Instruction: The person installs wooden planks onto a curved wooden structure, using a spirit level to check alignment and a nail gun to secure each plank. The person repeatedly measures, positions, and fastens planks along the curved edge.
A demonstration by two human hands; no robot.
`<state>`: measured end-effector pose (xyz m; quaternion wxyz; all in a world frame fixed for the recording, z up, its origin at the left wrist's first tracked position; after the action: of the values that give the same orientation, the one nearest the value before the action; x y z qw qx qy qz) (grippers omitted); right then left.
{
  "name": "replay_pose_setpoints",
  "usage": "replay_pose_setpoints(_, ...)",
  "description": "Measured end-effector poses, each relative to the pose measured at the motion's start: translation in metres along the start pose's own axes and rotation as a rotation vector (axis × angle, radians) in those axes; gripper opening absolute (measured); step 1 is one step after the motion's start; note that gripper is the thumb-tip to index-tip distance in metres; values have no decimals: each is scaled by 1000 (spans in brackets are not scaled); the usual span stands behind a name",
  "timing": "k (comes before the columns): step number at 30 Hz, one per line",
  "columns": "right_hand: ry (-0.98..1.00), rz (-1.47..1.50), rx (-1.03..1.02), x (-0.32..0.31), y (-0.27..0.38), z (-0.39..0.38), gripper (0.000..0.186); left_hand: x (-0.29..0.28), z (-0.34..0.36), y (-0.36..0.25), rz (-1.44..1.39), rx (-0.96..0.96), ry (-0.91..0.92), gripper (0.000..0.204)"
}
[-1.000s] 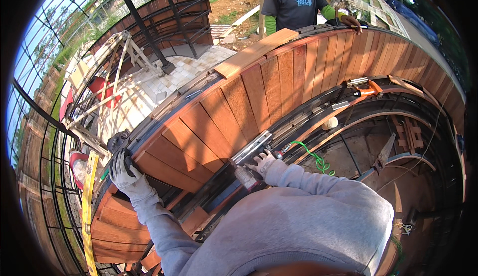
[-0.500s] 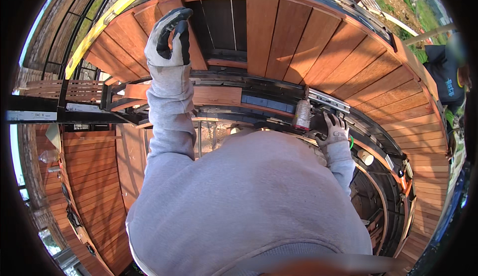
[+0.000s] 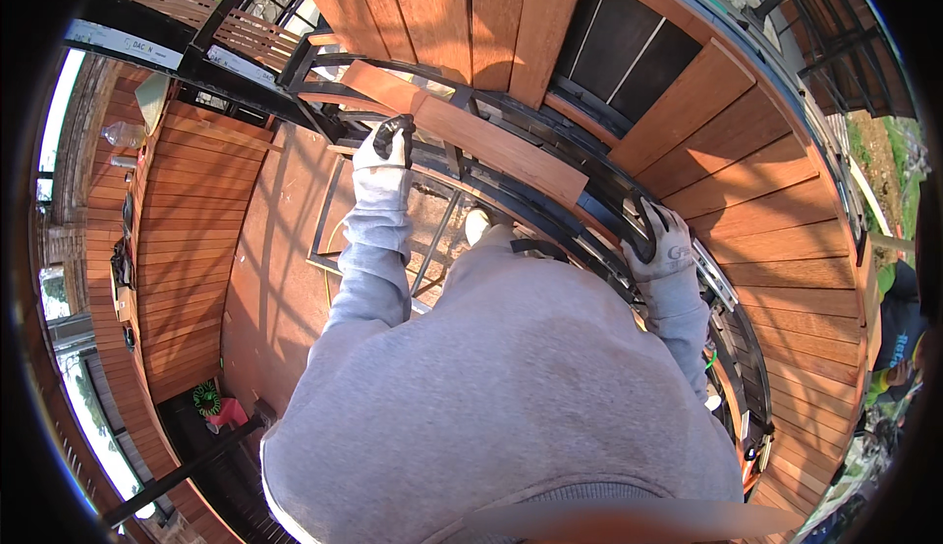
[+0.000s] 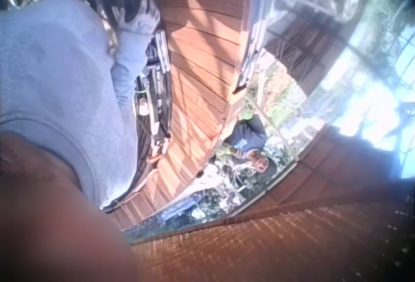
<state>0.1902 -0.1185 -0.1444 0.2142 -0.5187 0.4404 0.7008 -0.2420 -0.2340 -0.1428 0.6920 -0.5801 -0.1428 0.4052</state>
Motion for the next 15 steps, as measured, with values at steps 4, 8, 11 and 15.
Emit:
replay_pose_setpoints(4, 177, -75, -60, 51, 37, 42, 90, -30, 4, 66, 291, -56, 39, 24)
replay_pose_setpoints(8, 290, -337, -27, 83, 79, 75, 102, -31, -5, 110, 42, -395, 105, 24)
replay_pose_setpoints(11, 444, -482, 23, 95, 102, 98, 105, -24, -17, 167, -148, -411, 168, 23)
replay_pose_setpoints(15, 516, -355, 102, 110, 97, 106, 97, -11, 5, 136, -233, -377, 258, 23)
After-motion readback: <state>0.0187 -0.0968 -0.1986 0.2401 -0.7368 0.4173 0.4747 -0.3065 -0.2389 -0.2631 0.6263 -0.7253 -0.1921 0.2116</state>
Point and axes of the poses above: each hand's wrist, its own z-axis towards the middle knuckle, its own x-axis out of the palm, y = z × x, the point moved 3 cm from there along z, towards the middle knuckle, and after that the axes turned 9 degrees about x, right-handed, at the moved point
